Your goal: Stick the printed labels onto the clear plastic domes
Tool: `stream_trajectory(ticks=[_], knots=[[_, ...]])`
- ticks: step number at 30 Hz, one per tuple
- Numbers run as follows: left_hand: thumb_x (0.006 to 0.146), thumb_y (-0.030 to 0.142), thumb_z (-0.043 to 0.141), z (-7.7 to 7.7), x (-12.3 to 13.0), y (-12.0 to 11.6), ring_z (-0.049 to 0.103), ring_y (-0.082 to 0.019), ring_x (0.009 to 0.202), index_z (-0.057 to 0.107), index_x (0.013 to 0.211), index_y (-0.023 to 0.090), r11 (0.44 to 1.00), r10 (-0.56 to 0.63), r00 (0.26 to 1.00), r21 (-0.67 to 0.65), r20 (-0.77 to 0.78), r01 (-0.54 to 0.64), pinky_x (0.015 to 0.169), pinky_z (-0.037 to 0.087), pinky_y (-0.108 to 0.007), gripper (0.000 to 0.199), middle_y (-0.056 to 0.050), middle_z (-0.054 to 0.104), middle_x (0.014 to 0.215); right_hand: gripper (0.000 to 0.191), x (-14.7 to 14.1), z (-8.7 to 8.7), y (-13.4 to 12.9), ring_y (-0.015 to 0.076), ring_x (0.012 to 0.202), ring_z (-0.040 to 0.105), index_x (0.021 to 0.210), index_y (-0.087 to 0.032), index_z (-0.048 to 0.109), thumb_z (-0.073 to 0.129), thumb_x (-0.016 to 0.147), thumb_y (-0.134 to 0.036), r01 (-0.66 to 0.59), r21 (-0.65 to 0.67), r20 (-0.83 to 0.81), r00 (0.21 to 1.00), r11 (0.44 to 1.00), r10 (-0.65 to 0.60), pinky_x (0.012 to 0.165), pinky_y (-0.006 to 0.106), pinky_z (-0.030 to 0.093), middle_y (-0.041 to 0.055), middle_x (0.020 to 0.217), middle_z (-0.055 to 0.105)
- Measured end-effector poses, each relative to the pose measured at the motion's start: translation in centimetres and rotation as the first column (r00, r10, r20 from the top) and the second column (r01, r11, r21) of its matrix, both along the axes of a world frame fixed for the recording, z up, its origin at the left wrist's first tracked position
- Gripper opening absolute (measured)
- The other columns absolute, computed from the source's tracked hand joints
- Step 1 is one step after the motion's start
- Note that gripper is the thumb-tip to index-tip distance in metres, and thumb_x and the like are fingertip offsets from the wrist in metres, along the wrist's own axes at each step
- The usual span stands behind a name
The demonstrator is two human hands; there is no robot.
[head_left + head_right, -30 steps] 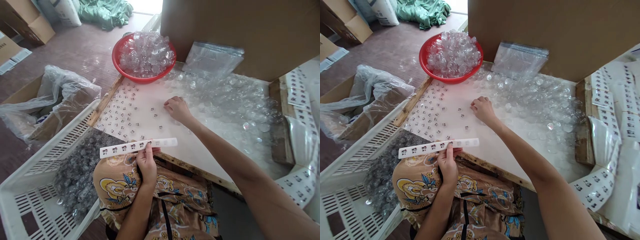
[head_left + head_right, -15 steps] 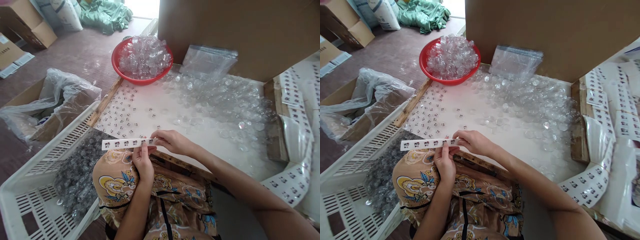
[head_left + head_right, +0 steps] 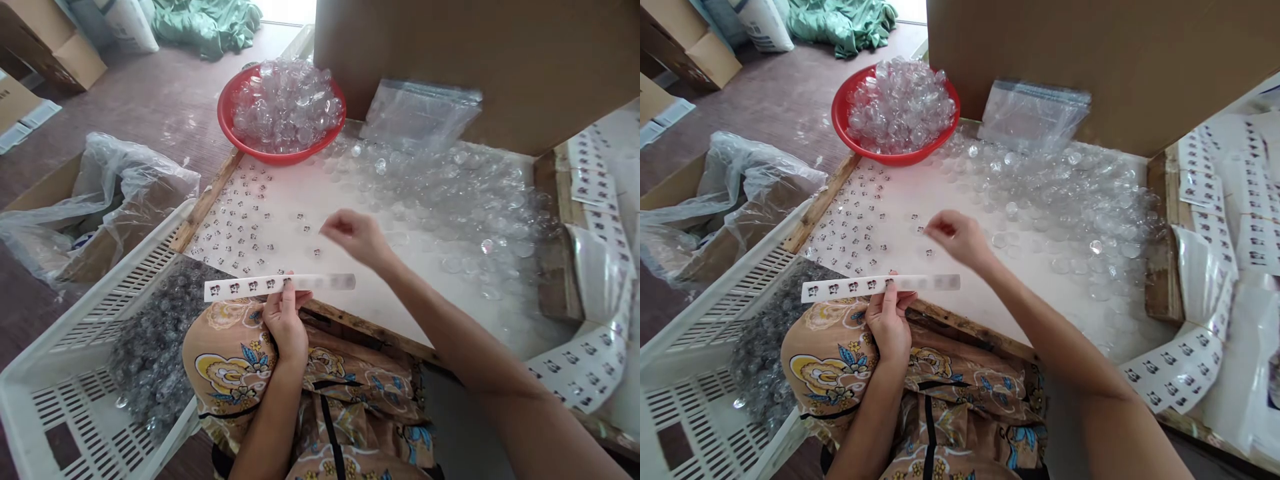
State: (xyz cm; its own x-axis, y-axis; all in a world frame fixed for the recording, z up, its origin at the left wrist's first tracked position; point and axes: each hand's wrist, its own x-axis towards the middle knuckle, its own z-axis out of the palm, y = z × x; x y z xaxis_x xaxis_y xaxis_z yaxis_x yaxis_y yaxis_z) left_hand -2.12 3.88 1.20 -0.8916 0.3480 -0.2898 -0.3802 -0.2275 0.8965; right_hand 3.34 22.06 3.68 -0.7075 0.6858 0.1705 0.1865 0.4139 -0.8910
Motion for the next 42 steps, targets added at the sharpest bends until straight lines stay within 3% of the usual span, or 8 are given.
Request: stream_trajectory(ticks=[2,7,17,24,28,33,39,42], knots=[[0.076,0.038,0.074,-0.1,0.0,0.0,0.066,-0.013,0.057,0.076,0.093,0.014,1.000,-0.008,1.000,-0.021,-0.013,0.008,0.060,0.059,-0.027,0.030,-0.001,0.069,0.064,0.012,-0.6,-0.9,3.4,0.0132,0.060,0.053,0.075,-0.019,0.062,0.063,0.081,-0.030,0.157,-0.084,0.115,0.982,0.984,-0.147,0.060,0.028,0.042,0.0002,0.066,0.061],[0.076,0.039,0.074,-0.2,0.1,-0.1,0.065,-0.012,0.058,0.077,0.093,0.015,0.999,-0.026,0.999,-0.022,-0.021,0.025,0.058,0.059,-0.026,0.029,-0.003,0.071,0.071,0.008,-1.2,-3.0,7.1,0.0116,0.057,0.052,0.072,-0.019,0.065,0.064,0.073,-0.027,0.194,-0.103,0.329,0.932,0.976,-0.150,0.059,0.027,0.040,-0.0011,0.062,0.062],[0.077,0.039,0.074,-0.4,0.1,-0.2,0.066,-0.012,0.060,0.077,0.096,0.016,0.998,-0.049,0.998,-0.033,-0.027,0.048,0.058,0.059,-0.025,0.031,-0.004,0.073,0.079,0.004,-2.3,-3.4,6.5,0.0147,0.064,0.055,0.072,-0.020,0.066,0.062,0.072,-0.021,0.116,0.128,0.446,0.881,0.985,-0.161,0.063,0.028,0.040,0.0003,0.068,0.065],[0.078,0.039,0.073,-0.4,0.1,-0.2,0.066,-0.013,0.062,0.077,0.096,0.016,0.998,-0.053,0.998,-0.033,-0.041,0.052,0.059,0.059,-0.025,0.030,-0.006,0.074,0.083,0.012,-2.2,-3.6,4.7,0.0161,0.067,0.053,0.080,-0.020,0.065,0.054,0.078,-0.015,0.110,0.341,0.441,0.858,0.934,-0.262,0.067,0.030,0.041,0.0074,0.088,0.061],[0.078,0.039,0.073,-0.5,0.1,-0.3,0.066,-0.013,0.063,0.077,0.097,0.016,0.998,-0.055,0.997,-0.020,-0.046,0.054,0.060,0.059,-0.026,0.029,-0.006,0.075,0.087,0.011,-2.2,-3.6,5.0,0.0178,0.071,0.055,0.082,-0.020,0.064,0.055,0.078,-0.014,0.109,0.327,0.450,0.856,0.939,-0.256,0.069,0.031,0.043,0.0078,0.086,0.062],[0.078,0.039,0.073,-0.6,0.2,-0.4,0.066,-0.013,0.064,0.077,0.096,0.016,0.998,-0.063,0.997,-0.024,-0.052,0.062,0.060,0.058,-0.025,0.029,-0.005,0.074,0.087,0.043,-2.6,-3.2,5.6,0.0204,0.074,0.058,0.118,-0.021,0.058,0.060,0.077,-0.011,0.120,0.263,0.470,0.850,0.957,-0.236,0.071,0.032,0.044,0.0027,0.080,0.067],[0.079,0.038,0.073,-0.6,0.2,-0.4,0.066,-0.012,0.063,0.077,0.096,0.017,0.997,-0.069,0.996,-0.025,-0.052,0.068,0.060,0.058,-0.025,0.028,-0.005,0.074,0.086,0.033,-2.2,-3.7,4.7,0.0203,0.080,0.061,0.116,-0.021,0.067,0.051,0.087,-0.013,0.005,0.336,0.482,0.858,0.942,-0.177,0.077,0.034,0.047,0.0123,0.108,0.062],[0.079,0.039,0.073,-0.5,0.2,-0.4,0.066,-0.012,0.063,0.077,0.096,0.017,0.997,-0.071,0.996,-0.036,-0.059,0.069,0.059,0.058,-0.025,0.028,-0.005,0.075,0.086,0.028,-1.9,-4.3,4.4,0.0222,0.086,0.062,0.110,-0.022,0.071,0.058,0.086,-0.015,-0.063,0.351,0.479,0.869,0.934,-0.122,0.081,0.034,0.048,0.0122,0.109,0.060]])
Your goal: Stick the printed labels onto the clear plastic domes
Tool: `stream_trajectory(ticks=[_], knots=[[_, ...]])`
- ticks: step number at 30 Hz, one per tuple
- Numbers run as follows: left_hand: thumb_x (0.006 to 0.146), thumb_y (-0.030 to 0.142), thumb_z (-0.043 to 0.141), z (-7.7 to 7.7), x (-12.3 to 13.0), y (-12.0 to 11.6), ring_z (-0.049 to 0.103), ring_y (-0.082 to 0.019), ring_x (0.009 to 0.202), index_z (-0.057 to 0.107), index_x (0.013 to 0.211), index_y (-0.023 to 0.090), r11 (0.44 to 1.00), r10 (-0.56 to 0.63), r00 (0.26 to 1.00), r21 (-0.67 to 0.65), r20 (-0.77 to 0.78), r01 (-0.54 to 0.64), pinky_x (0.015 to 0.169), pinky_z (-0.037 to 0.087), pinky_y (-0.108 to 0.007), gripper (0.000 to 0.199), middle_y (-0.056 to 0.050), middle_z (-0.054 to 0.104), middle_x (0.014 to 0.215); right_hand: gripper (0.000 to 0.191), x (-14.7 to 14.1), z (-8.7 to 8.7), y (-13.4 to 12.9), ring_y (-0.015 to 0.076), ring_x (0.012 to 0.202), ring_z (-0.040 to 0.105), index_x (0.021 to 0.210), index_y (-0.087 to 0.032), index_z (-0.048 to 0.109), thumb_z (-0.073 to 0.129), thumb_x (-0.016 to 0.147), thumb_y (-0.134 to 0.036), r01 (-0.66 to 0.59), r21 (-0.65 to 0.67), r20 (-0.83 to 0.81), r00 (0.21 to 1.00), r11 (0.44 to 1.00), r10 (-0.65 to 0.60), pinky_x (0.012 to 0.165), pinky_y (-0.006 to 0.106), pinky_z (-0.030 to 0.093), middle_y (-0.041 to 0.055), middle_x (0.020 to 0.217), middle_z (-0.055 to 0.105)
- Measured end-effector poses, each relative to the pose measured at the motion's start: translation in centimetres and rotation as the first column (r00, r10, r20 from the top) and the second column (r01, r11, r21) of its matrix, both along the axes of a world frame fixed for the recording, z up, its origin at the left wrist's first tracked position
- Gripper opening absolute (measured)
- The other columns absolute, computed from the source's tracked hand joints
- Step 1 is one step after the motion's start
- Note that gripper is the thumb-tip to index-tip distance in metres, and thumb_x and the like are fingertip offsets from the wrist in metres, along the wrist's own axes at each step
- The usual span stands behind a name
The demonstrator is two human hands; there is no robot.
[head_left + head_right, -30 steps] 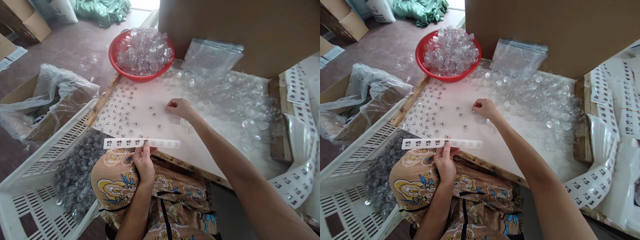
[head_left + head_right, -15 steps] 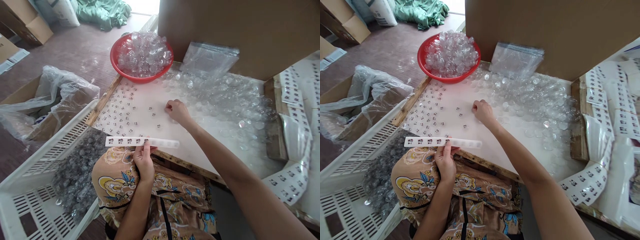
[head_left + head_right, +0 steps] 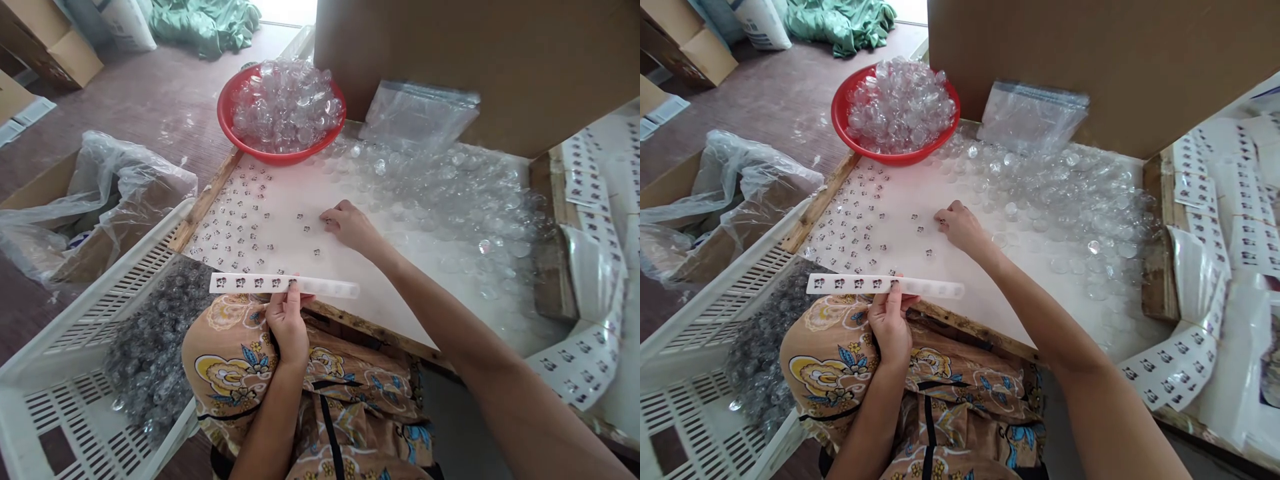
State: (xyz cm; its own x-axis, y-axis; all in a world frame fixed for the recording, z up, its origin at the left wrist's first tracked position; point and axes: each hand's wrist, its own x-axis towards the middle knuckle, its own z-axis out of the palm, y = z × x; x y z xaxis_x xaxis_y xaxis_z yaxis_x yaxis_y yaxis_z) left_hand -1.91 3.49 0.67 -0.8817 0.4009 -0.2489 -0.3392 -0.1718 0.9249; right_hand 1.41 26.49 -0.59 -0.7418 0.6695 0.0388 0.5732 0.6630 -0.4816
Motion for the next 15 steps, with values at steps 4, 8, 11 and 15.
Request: stream_trajectory(ticks=[4,8,11,15], knots=[[0.079,0.038,0.073,0.0,0.0,0.0,0.066,-0.012,0.062,0.077,0.096,0.017,1.000,-0.002,1.000,-0.007,0.003,0.002,0.060,0.059,-0.025,0.028,-0.005,0.074,0.086,0.022,-0.5,-0.3,0.1,0.0204,0.084,0.062,0.103,-0.020,0.073,0.063,0.084,-0.015,0.002,-0.017,-0.016,1.000,1.000,-0.003,0.081,0.033,0.049,0.0109,0.108,0.061],[0.079,0.038,0.073,-0.2,0.0,0.0,0.066,-0.012,0.063,0.077,0.098,0.016,1.000,-0.008,1.000,0.002,-0.003,0.008,0.059,0.059,-0.024,0.029,-0.005,0.074,0.085,0.021,-2.2,0.1,-0.6,0.0191,0.083,0.062,0.103,-0.016,0.072,0.069,0.082,-0.017,0.020,-0.052,-0.032,0.999,0.998,-0.022,0.081,0.031,0.048,0.0109,0.107,0.063],[0.079,0.037,0.073,-0.3,-0.1,0.0,0.065,-0.012,0.062,0.077,0.098,0.016,1.000,-0.006,1.000,0.012,-0.004,0.006,0.058,0.059,-0.024,0.029,-0.005,0.074,0.086,0.018,-3.5,0.7,-1.8,0.0191,0.084,0.063,0.101,-0.017,0.072,0.069,0.083,-0.018,-0.005,-0.077,-0.045,0.999,0.997,0.002,0.082,0.031,0.047,0.0102,0.105,0.065],[0.080,0.036,0.073,-0.4,-0.2,0.0,0.067,-0.013,0.064,0.077,0.100,0.017,1.000,-0.009,1.000,0.019,0.000,0.009,0.060,0.059,-0.025,0.028,-0.006,0.075,0.089,0.023,-2.6,1.5,-1.9,0.0205,0.090,0.063,0.111,-0.018,0.069,0.062,0.088,-0.018,-0.053,-0.089,-0.111,0.993,0.995,0.043,0.081,0.031,0.046,0.0089,0.103,0.069]])
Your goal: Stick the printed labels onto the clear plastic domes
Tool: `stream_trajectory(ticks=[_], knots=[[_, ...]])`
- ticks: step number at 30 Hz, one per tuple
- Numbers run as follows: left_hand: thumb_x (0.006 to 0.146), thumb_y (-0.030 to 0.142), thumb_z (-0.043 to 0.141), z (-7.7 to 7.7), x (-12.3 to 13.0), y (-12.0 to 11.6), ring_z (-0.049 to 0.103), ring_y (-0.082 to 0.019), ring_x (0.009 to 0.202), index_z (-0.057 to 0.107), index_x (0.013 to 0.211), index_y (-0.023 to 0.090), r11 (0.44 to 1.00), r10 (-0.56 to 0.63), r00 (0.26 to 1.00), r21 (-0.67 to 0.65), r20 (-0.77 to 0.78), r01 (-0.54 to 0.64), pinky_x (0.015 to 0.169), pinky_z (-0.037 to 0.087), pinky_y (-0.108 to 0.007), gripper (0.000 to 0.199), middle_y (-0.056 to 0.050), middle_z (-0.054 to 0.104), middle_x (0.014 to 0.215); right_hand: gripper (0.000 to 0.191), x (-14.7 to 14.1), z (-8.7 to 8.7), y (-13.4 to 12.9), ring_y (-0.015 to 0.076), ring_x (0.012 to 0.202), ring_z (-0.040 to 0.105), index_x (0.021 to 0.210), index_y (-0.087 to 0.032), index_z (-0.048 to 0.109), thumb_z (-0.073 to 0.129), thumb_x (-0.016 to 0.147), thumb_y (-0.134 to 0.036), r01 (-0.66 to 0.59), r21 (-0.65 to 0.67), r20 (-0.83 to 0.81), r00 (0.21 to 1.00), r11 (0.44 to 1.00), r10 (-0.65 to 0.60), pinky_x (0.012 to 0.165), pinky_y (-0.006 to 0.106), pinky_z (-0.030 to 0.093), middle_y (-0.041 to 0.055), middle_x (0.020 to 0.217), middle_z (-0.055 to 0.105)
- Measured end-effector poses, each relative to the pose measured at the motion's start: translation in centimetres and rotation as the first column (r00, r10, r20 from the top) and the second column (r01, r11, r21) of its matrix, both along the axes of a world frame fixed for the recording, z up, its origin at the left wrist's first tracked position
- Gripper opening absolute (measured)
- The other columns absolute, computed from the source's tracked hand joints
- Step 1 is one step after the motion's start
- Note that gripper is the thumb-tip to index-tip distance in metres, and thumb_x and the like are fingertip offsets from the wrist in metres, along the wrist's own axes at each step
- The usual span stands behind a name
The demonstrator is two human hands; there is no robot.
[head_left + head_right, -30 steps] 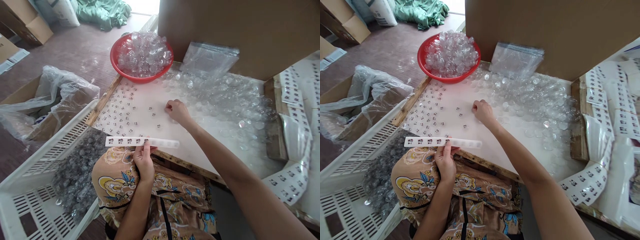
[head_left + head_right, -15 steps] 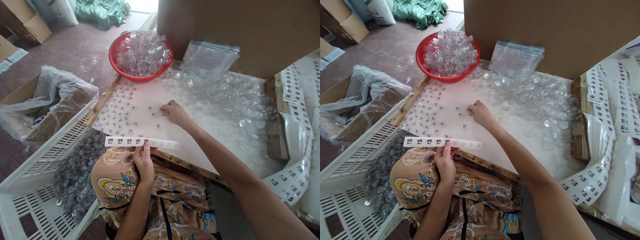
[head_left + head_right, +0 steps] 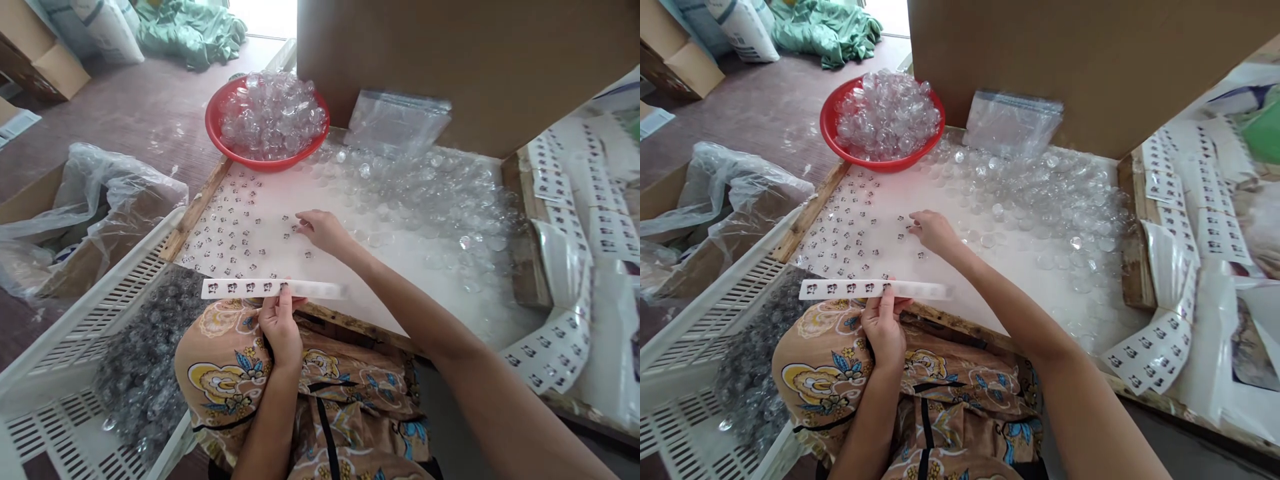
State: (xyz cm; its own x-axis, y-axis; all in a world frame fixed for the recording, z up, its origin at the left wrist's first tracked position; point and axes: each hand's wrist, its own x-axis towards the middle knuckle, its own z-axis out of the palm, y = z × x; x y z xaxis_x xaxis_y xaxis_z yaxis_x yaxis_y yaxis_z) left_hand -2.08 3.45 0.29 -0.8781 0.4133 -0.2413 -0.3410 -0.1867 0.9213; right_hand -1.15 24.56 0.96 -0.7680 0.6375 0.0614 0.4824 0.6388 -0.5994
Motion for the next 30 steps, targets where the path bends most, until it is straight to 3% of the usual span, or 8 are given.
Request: stream_trajectory(ticks=[3,7,10,14,21,26,30], knots=[[0.080,0.036,0.072,0.0,0.0,-0.1,0.067,-0.013,0.066,0.077,0.100,0.017,1.000,-0.015,1.000,0.008,0.003,0.015,0.060,0.059,-0.025,0.028,-0.006,0.075,0.091,0.023,3.0,0.4,1.3,0.0205,0.089,0.063,0.109,-0.018,0.069,0.059,0.089,-0.018,0.122,0.057,0.027,0.992,0.991,-0.124,0.079,0.032,0.046,0.0103,0.109,0.067],[0.080,0.035,0.073,0.0,0.1,0.0,0.067,-0.012,0.066,0.077,0.098,0.017,1.000,-0.016,1.000,0.017,0.000,0.016,0.060,0.059,-0.024,0.026,-0.005,0.075,0.091,0.022,6.3,0.3,3.0,0.0262,0.094,0.061,0.105,-0.017,0.071,0.066,0.084,-0.022,0.233,0.164,0.251,0.930,0.958,-0.269,0.079,0.035,0.045,0.0132,0.107,0.066],[0.080,0.037,0.072,0.1,0.1,0.0,0.067,-0.013,0.064,0.077,0.097,0.016,1.000,-0.003,1.000,-0.005,-0.009,0.003,0.060,0.059,-0.026,0.027,-0.005,0.075,0.087,0.022,6.6,0.0,3.3,0.0284,0.099,0.060,0.105,-0.016,0.072,0.062,0.085,-0.018,0.192,0.186,0.315,0.917,0.964,-0.244,0.080,0.036,0.045,0.0150,0.108,0.066],[0.079,0.037,0.072,0.1,0.0,0.1,0.067,-0.013,0.064,0.076,0.096,0.016,1.000,-0.014,1.000,-0.016,-0.015,0.014,0.060,0.059,-0.026,0.028,-0.005,0.075,0.086,0.028,5.4,-0.2,3.0,0.0269,0.096,0.062,0.107,-0.012,0.071,0.048,0.090,-0.012,0.195,0.193,0.240,0.941,0.962,-0.239,0.080,0.035,0.045,0.0160,0.108,0.068],[0.079,0.034,0.074,0.1,0.1,0.0,0.065,-0.011,0.062,0.077,0.096,0.017,1.000,-0.005,1.000,-0.005,-0.012,0.005,0.058,0.058,-0.023,0.024,-0.003,0.074,0.084,0.025,4.0,-0.2,4.2,0.0192,0.085,0.064,0.100,-0.018,0.072,0.052,0.087,-0.014,0.200,-0.122,0.069,0.979,0.972,-0.192,0.079,0.030,0.046,0.0060,0.094,0.073],[0.080,0.034,0.073,0.2,0.1,0.0,0.066,-0.012,0.065,0.077,0.095,0.018,1.000,-0.005,1.000,0.001,-0.001,0.005,0.059,0.058,-0.023,0.023,-0.003,0.074,0.086,0.020,6.1,0.4,4.4,0.0221,0.089,0.063,0.102,-0.019,0.072,0.062,0.085,-0.024,0.184,-0.003,0.050,0.982,0.983,-0.184,0.080,0.035,0.047,0.0093,0.106,0.069],[0.081,0.036,0.072,0.1,0.2,0.0,0.067,-0.013,0.063,0.077,0.096,0.017,1.000,-0.018,1.000,-0.012,-0.013,0.018,0.057,0.058,-0.023,0.025,-0.004,0.075,0.085,0.030,8.5,0.5,2.5,0.0258,0.093,0.062,0.105,-0.020,0.070,0.075,0.076,-0.024,-0.019,0.051,0.168,0.986,0.999,0.010,0.080,0.036,0.048,0.0093,0.101,0.068]])
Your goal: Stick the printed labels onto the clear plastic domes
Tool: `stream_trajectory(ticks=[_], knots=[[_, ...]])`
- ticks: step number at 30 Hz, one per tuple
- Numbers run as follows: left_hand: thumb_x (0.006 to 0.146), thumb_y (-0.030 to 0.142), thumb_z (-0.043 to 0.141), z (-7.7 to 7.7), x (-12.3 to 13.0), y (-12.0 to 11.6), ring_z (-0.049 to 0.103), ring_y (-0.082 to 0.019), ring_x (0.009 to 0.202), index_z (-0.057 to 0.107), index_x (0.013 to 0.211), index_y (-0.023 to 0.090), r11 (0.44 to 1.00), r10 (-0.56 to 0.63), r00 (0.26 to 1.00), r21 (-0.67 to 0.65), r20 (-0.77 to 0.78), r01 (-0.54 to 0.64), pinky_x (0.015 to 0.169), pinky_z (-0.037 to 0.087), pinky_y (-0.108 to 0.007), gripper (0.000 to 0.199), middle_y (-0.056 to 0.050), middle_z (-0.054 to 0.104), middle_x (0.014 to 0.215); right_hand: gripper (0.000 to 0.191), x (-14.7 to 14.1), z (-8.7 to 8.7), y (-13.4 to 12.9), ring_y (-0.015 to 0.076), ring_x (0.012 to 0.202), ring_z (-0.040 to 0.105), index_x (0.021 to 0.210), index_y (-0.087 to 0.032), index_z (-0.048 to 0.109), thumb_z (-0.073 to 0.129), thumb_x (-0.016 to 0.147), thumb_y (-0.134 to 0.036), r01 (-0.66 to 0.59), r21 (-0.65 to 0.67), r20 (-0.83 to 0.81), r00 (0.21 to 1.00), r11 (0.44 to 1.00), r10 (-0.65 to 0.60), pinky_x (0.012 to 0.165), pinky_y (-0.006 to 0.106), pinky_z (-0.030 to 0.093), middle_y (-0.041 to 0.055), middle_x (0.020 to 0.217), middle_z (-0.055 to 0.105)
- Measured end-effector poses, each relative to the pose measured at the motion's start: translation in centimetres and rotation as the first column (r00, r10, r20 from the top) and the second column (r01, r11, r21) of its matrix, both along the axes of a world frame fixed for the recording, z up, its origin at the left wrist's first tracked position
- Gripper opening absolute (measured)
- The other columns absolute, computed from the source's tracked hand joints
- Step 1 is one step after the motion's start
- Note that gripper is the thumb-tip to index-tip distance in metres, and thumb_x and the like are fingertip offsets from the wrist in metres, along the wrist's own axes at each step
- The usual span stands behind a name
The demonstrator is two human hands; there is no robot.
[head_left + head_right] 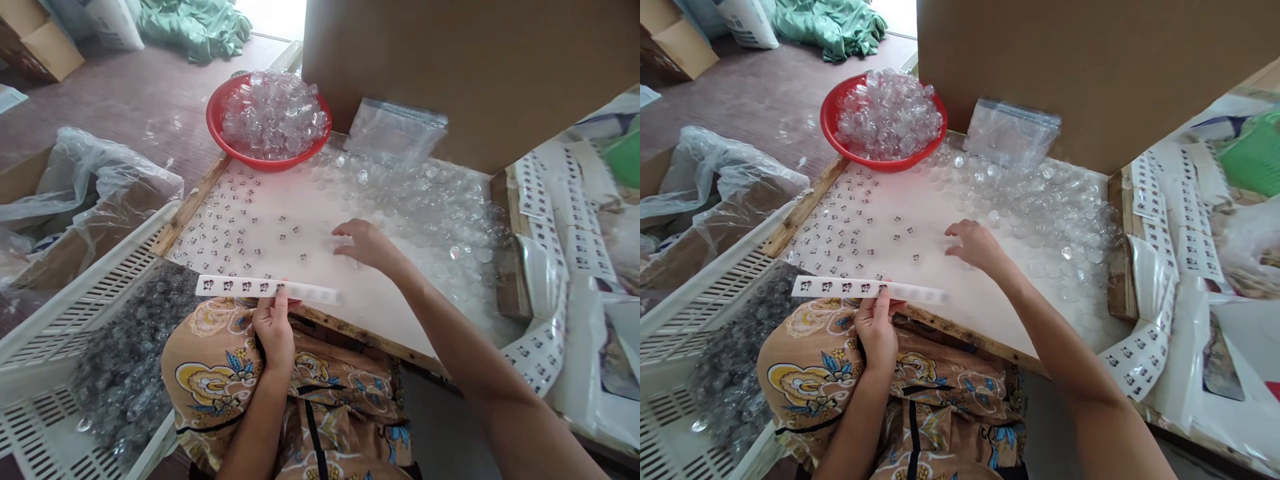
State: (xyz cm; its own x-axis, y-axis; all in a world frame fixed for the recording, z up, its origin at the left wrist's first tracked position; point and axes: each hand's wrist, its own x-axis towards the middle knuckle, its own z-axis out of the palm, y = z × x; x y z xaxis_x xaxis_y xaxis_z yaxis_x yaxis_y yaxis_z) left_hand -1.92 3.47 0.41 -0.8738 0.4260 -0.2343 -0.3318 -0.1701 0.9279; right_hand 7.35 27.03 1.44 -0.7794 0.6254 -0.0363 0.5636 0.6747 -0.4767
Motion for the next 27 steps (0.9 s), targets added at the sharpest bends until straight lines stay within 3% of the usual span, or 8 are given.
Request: stream_trajectory(ticks=[5,14,20,23,27], knots=[[0.079,0.039,0.073,0.0,-0.1,0.0,0.067,-0.013,0.061,0.077,0.095,0.016,1.000,-0.003,0.999,-0.019,-0.038,0.003,0.057,0.059,-0.025,0.029,-0.004,0.075,0.082,0.023,0.3,-0.5,-1.8,0.0256,0.097,0.061,0.103,-0.018,0.069,0.066,0.081,-0.013,-0.037,0.044,0.027,0.999,0.998,0.036,0.085,0.037,0.048,0.0112,0.105,0.066],[0.080,0.041,0.072,0.0,0.0,-0.2,0.067,-0.014,0.061,0.077,0.095,0.016,0.999,-0.016,0.999,-0.028,-0.037,0.015,0.058,0.059,-0.025,0.030,-0.004,0.074,0.080,0.022,0.5,-0.5,-2.3,0.0255,0.096,0.063,0.103,-0.020,0.067,0.066,0.082,-0.016,-0.017,0.062,-0.075,0.997,0.998,0.022,0.084,0.040,0.050,0.0099,0.104,0.067],[0.080,0.040,0.072,0.0,0.0,-0.2,0.067,-0.014,0.064,0.077,0.096,0.016,1.000,-0.019,1.000,-0.018,-0.005,0.018,0.059,0.059,-0.025,0.030,-0.004,0.074,0.080,0.024,1.4,-0.6,-5.1,0.0279,0.103,0.061,0.109,-0.024,0.063,0.061,0.086,-0.018,-0.121,0.079,-0.105,0.986,0.990,0.129,0.087,0.043,0.051,0.0104,0.108,0.065],[0.080,0.040,0.072,0.2,0.0,-0.2,0.067,-0.015,0.063,0.077,0.095,0.016,1.000,-0.020,1.000,-0.017,0.000,0.020,0.058,0.059,-0.024,0.029,-0.004,0.073,0.077,0.027,1.7,-0.5,-5.7,0.0262,0.097,0.063,0.111,-0.024,0.059,0.063,0.085,-0.021,-0.075,0.041,-0.127,0.989,0.996,0.080,0.083,0.042,0.052,0.0105,0.110,0.063],[0.079,0.042,0.073,0.3,0.0,-0.2,0.067,-0.014,0.063,0.077,0.094,0.016,1.000,-0.021,1.000,-0.014,0.001,0.021,0.057,0.059,-0.025,0.031,-0.004,0.073,0.078,0.021,1.5,-0.6,-3.6,0.0235,0.087,0.063,0.101,-0.021,0.059,0.067,0.084,-0.030,0.041,-0.009,-0.180,0.983,0.999,-0.042,0.076,0.038,0.052,0.0096,0.101,0.063]])
